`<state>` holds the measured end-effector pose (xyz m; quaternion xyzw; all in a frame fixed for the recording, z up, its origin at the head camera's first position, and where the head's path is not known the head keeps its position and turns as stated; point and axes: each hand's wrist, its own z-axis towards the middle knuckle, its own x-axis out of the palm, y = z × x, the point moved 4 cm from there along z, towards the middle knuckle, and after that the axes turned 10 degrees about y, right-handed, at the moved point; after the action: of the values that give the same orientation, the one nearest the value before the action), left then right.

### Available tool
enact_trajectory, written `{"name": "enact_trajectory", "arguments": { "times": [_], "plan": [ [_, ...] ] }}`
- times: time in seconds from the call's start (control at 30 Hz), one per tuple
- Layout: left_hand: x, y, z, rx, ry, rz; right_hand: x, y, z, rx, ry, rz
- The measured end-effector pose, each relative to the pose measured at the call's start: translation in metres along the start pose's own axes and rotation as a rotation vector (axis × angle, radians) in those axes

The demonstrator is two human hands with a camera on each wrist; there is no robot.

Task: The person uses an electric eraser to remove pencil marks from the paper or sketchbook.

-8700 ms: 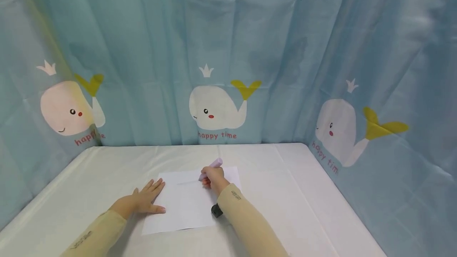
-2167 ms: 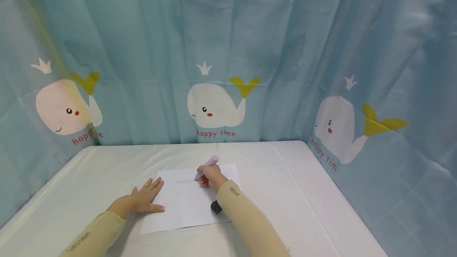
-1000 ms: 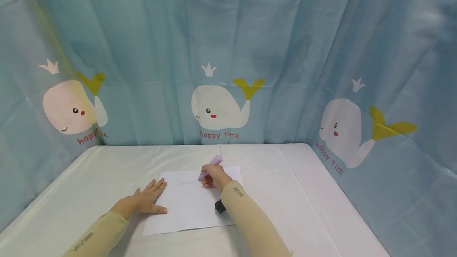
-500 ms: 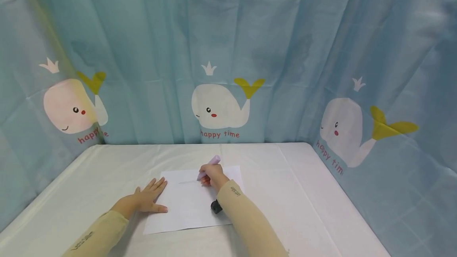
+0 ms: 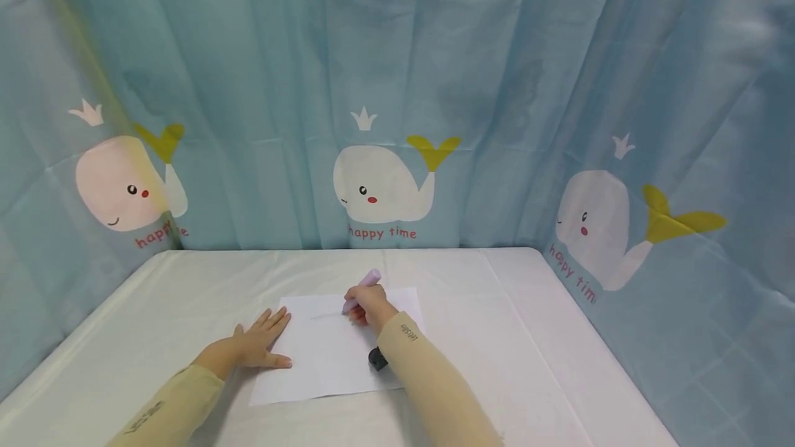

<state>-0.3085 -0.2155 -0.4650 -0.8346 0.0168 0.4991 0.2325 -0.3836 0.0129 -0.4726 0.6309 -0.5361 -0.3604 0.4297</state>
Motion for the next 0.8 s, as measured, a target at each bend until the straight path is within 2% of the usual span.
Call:
{"name": "enact_trajectory", "arguments": {
  "times": [0.27, 0.53, 0.8],
  "plan": [
    [0.0, -0.001, -0.001, 0.003, 0.0, 0.004, 0.002, -0.009, -0.01, -0.004, 0.034, 0.156],
    [-0.001, -0.002, -0.002, 0.009, -0.004, -0.009, 0.005, -0.01, -0.013, -0.043, -0.1, 0.173],
    [0.001, 0.001, -0.001, 0.008, -0.008, -0.001, 0.006, -0.011, -0.013, -0.053, -0.113, 0.172]
  ]
}}
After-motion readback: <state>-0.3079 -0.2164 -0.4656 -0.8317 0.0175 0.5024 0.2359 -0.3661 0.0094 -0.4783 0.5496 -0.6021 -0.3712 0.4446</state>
